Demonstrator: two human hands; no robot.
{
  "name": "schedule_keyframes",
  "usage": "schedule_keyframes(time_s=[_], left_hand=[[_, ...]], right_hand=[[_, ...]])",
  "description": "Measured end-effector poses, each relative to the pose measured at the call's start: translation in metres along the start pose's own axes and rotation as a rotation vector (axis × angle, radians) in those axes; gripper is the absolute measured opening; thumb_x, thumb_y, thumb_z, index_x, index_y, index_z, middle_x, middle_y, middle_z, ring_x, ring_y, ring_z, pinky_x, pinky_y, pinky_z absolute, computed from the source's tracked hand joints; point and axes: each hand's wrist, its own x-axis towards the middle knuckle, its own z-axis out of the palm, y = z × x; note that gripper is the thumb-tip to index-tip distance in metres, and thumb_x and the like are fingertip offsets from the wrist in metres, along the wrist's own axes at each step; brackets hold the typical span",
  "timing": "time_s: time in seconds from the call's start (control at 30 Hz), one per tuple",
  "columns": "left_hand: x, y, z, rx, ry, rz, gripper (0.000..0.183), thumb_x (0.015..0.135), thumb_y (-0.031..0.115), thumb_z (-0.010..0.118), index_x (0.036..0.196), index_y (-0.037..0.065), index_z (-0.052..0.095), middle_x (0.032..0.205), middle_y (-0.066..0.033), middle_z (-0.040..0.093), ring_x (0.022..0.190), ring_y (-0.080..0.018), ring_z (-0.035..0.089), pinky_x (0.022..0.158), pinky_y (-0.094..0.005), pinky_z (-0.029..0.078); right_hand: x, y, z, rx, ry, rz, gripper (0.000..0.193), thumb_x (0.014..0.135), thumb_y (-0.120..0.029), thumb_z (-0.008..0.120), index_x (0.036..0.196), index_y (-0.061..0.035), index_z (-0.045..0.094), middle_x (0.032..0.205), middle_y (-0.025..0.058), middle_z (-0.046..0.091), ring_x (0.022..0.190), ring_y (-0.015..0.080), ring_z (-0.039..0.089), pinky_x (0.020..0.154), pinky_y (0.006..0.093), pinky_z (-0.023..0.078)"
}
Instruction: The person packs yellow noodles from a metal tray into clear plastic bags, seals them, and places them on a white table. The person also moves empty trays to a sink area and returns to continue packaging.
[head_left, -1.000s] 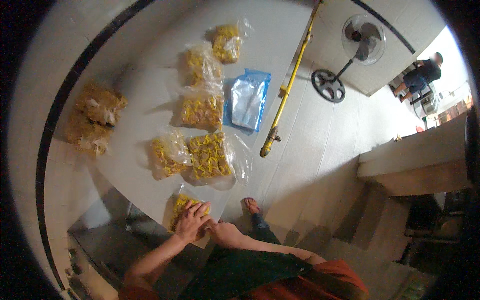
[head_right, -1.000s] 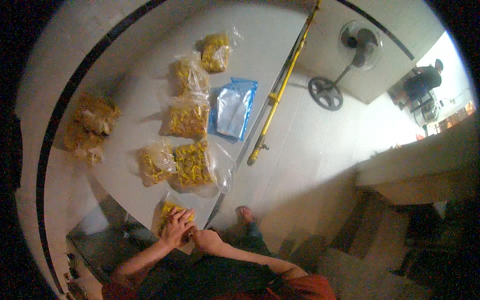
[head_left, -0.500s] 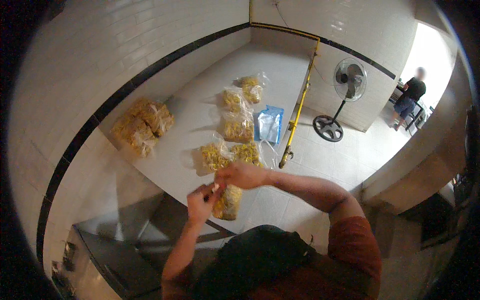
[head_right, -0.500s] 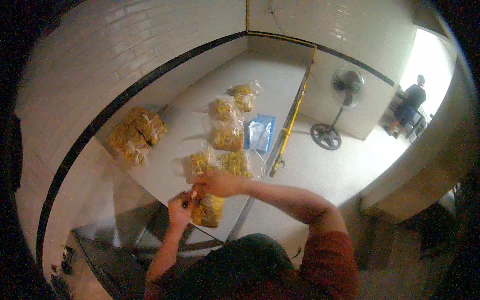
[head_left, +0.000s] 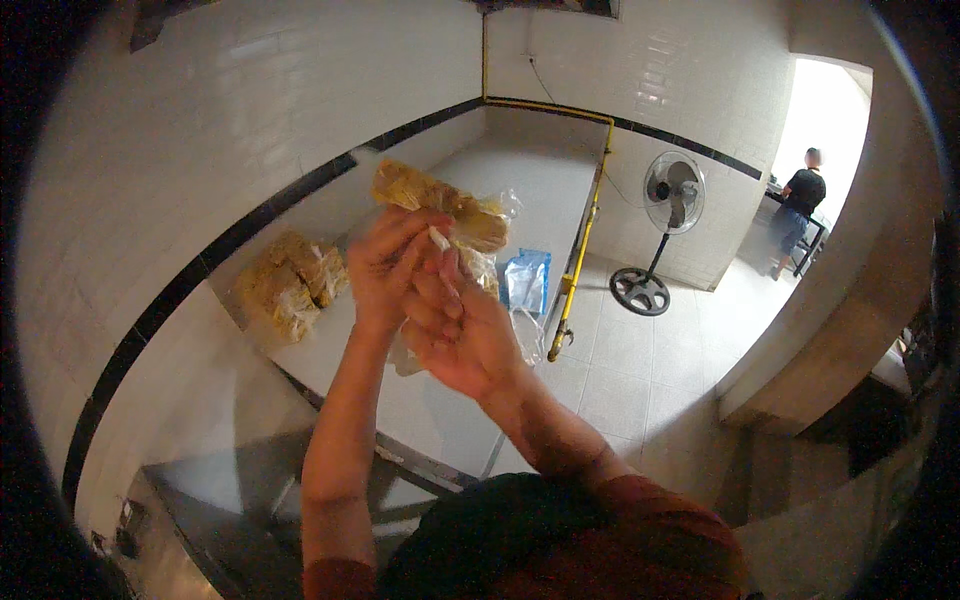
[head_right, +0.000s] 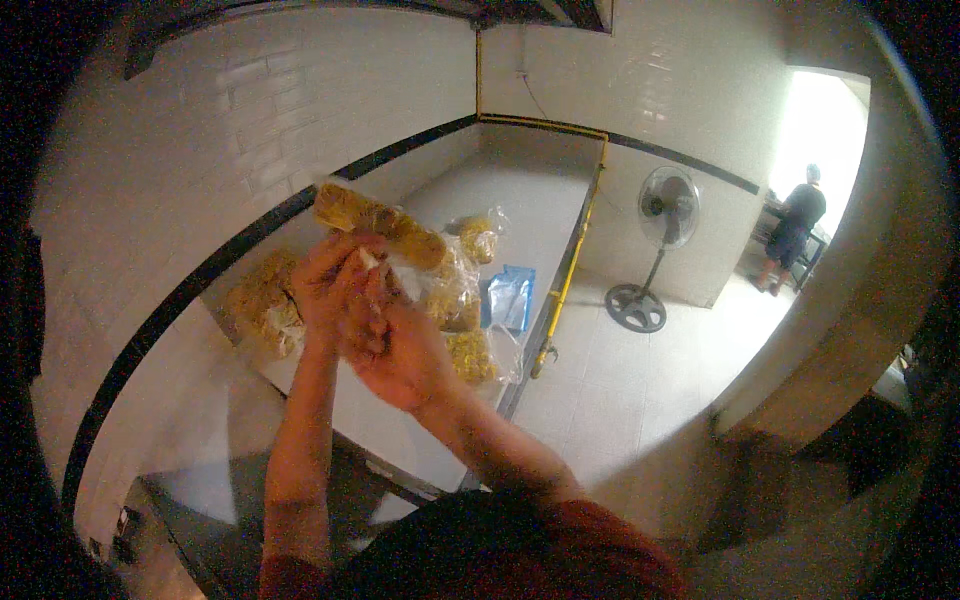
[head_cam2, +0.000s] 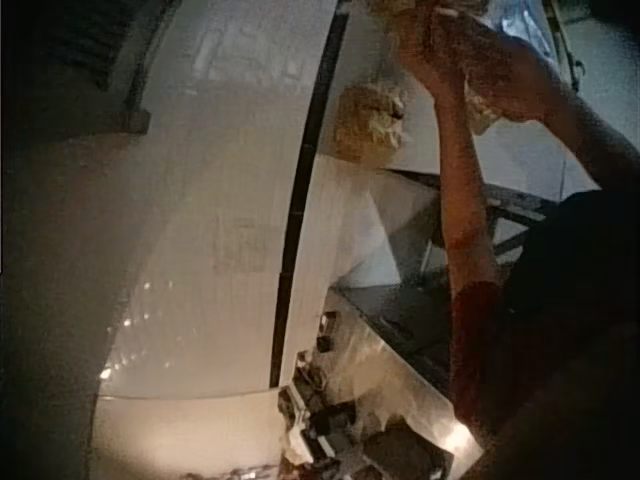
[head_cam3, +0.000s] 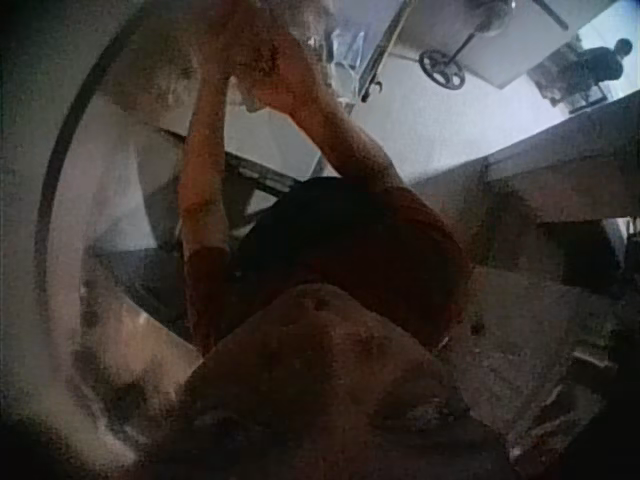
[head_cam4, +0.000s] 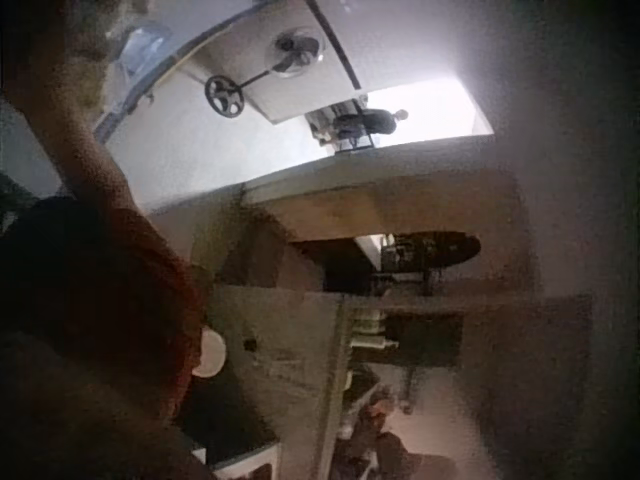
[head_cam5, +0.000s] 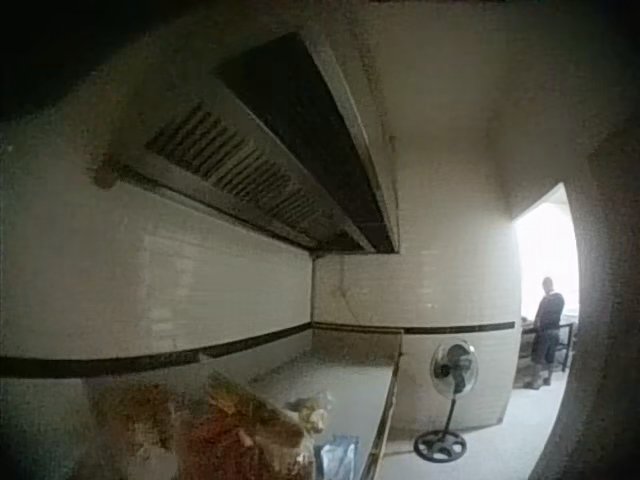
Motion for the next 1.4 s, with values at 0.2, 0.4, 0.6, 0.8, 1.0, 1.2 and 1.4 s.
schedule_keyframes(time_s=[0.2,0.4,0.6,0.8,1.0,1.2,1.4], left_hand=[[0.026,0.026,-0.002,-0.377,-0.395,0.059,0.011,0.071,0.012,0.070,0.079,0.004,0.072,0.086,-0.0060,0.060,0.086,-0.0188,0.051,0.081,-0.0311,0.040],[-0.039,-0.006,-0.022,-0.666,-0.637,-0.289,0.016,0.070,0.022,0.075,0.079,0.010,0.073,0.120,-0.0091,0.045,0.118,-0.0242,0.037,0.101,-0.0395,0.026],[-0.141,-0.050,-0.062,-0.236,-0.501,-0.570,0.015,0.072,0.015,0.073,0.087,0.014,0.072,0.141,-0.0112,0.031,0.129,-0.0265,0.029,0.107,-0.0415,0.021],[-0.232,-0.096,-0.011,0.310,-0.290,-0.521,0.020,0.075,0.021,0.073,0.094,0.030,0.072,0.127,-0.0089,0.042,0.114,-0.0275,0.039,0.095,-0.0404,0.038],[-0.283,-0.096,0.016,0.513,0.072,-0.739,0.018,0.075,0.016,0.072,0.093,0.016,0.073,0.119,-0.0068,0.048,0.107,-0.0235,0.047,0.089,-0.0349,0.040],[-0.300,-0.108,0.029,0.544,0.355,-0.729,0.017,0.082,0.016,0.066,0.096,0.006,0.070,0.087,-0.0082,0.063,0.084,-0.0234,0.057,0.077,-0.0327,0.046],[-0.287,-0.108,0.063,0.139,0.872,-0.929,0.020,0.090,0.017,0.059,0.101,0.001,0.064,0.091,-0.0045,0.062,0.080,-0.0131,0.057,0.073,-0.0289,0.047]], right_hand=[[-0.015,-0.036,-0.061,-0.676,-0.244,0.162,0.014,0.090,-0.026,0.054,0.099,-0.0158,0.058,0.085,0.0014,0.051,0.076,0.0158,0.047,0.068,0.0304,0.038],[0.009,-0.068,-0.073,-1.339,-0.706,0.476,0.021,0.088,-0.012,0.053,0.105,-0.0082,0.064,0.119,0.0109,0.056,0.107,0.0224,0.053,0.097,0.0342,0.038],[0.048,-0.037,-0.145,-1.376,-0.935,0.833,0.022,0.087,-0.014,0.054,0.105,-0.0068,0.064,0.100,0.0092,0.063,0.098,0.0187,0.056,0.089,0.0333,0.041],[0.044,-0.043,-0.247,-1.561,-1.075,0.987,0.012,0.082,-0.015,0.057,0.090,-0.0067,0.062,0.083,0.0082,0.058,0.087,0.0215,0.056,0.072,0.0367,0.044],[0.032,-0.015,-0.295,-1.456,-1.248,0.576,0.017,0.080,-0.011,0.055,0.095,-0.0064,0.059,0.086,0.0101,0.056,0.085,0.0297,0.055,0.072,0.0387,0.045],[0.016,-0.018,-0.282,-1.877,-1.025,0.433,0.025,0.074,-0.005,0.057,0.099,-0.0066,0.063,0.090,0.0089,0.058,0.084,0.0302,0.057,0.074,0.0389,0.048],[0.008,-0.027,-0.297,-2.013,-1.126,-0.130,0.021,0.068,-0.003,0.059,0.086,-0.0105,0.066,0.080,0.0061,0.061,0.077,0.0239,0.060,0.068,0.0366,0.049]])
